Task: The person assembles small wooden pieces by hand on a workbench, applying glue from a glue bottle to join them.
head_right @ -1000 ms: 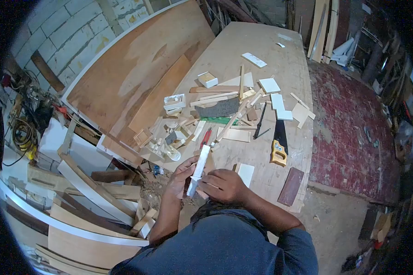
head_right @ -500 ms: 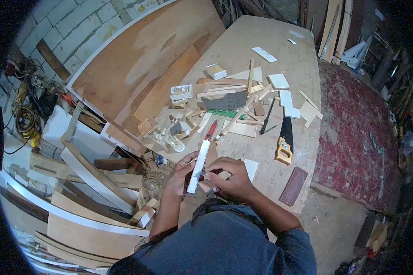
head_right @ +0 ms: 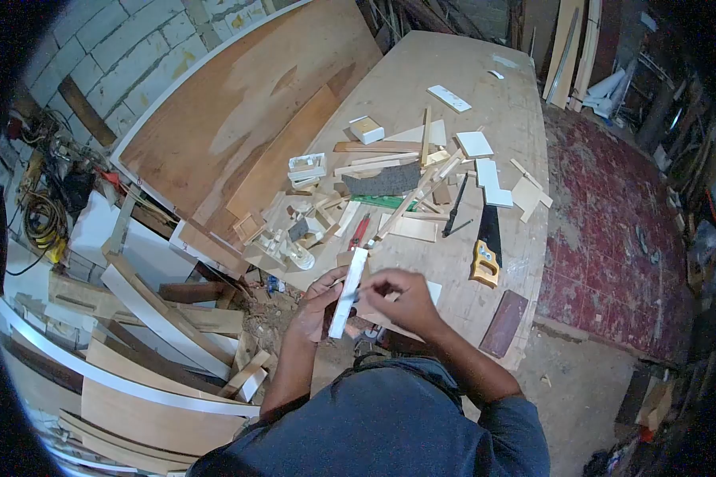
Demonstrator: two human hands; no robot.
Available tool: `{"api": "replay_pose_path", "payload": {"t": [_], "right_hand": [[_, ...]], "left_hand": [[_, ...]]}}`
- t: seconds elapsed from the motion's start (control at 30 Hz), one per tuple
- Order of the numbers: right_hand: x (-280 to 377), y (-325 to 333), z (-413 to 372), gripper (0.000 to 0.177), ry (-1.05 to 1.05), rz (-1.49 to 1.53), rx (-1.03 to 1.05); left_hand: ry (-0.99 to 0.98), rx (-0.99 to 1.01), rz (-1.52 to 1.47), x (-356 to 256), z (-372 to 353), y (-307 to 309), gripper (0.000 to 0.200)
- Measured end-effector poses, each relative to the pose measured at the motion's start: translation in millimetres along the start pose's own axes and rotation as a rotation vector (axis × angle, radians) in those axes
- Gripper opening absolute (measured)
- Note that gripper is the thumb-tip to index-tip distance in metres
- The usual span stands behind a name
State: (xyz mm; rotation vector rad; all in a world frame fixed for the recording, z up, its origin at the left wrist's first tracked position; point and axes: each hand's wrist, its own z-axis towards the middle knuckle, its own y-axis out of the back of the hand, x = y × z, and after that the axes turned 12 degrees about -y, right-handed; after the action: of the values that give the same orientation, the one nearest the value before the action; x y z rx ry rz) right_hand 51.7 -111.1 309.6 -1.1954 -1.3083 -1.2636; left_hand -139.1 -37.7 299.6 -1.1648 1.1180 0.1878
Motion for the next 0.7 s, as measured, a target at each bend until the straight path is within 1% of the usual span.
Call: {"api": "replay_pose_path", "payload": {"t": [0.07,0.1,0.17,0.2,0.23,0.3,0.33,0.37,0.4,0.43,0.47,0.5,0.57,0.6,0.63,0.7], "right_hand": [[-8,3,10,0.012,0.064,0.161,-0.291],[-9,4,11,0.012,0.064,0.162,-0.292],[-10,6,12,0.012,0.086,0.313,-0.317],[-5,2,9,0.011,0.109,0.323,-0.235],[0,3,4,0.011,0.111,0.322,-0.238],[13,5,-9,0.009,0.029,-0.049,0.025],[11,4,-8,0.008,0.049,-0.097,-0.036],[4,5,-4,0.008,0.048,-0.096,-0.043],[1,7,4,0.008,0.075,0.041,-0.197],[0,10,9,0.009,0.103,0.177,-0.348],[-1,17,10,0.009,0.064,0.233,-0.423],[1,18,9,0.009,0.069,0.231,-0.424],[3,19,8,0.008,0.266,0.055,-0.625],[12,18,0,0.01,0.35,-0.164,-0.621],[11,15,-1,0.01,0.349,-0.166,-0.623],[5,6,-3,0.013,0.666,-0.558,-0.558]], "left_hand": [[0.008,0.02,-0.008,2,0,-1,0.036],[0.011,0.037,-0.017,1,0,-1,0.036],[0.023,0.046,-0.021,0,-3,0,0.035],[0.038,0.056,-0.028,-1,-3,-1,0.035],[0.038,0.061,-0.028,-1,-2,-2,0.035],[-0.003,0.022,0.02,0,-2,-7,0.035],[0.001,0.027,0.021,0,-1,-6,0.035],[0.014,0.074,0.007,1,0,-3,0.035],[0.025,0.122,-0.006,0,0,-3,0.035],[0.026,0.127,-0.005,1,0,-5,0.035],[0.021,0.098,0.031,2,-1,-9,0.038],[0.014,0.069,0.066,2,-1,-12,0.041],[0.012,0.082,0.07,2,0,-9,0.042],[0.016,0.09,0.072,3,0,-7,0.043],[0.017,0.092,0.07,4,1,-6,0.043],[0.038,0.075,0.054,3,1,-3,0.043]]}}
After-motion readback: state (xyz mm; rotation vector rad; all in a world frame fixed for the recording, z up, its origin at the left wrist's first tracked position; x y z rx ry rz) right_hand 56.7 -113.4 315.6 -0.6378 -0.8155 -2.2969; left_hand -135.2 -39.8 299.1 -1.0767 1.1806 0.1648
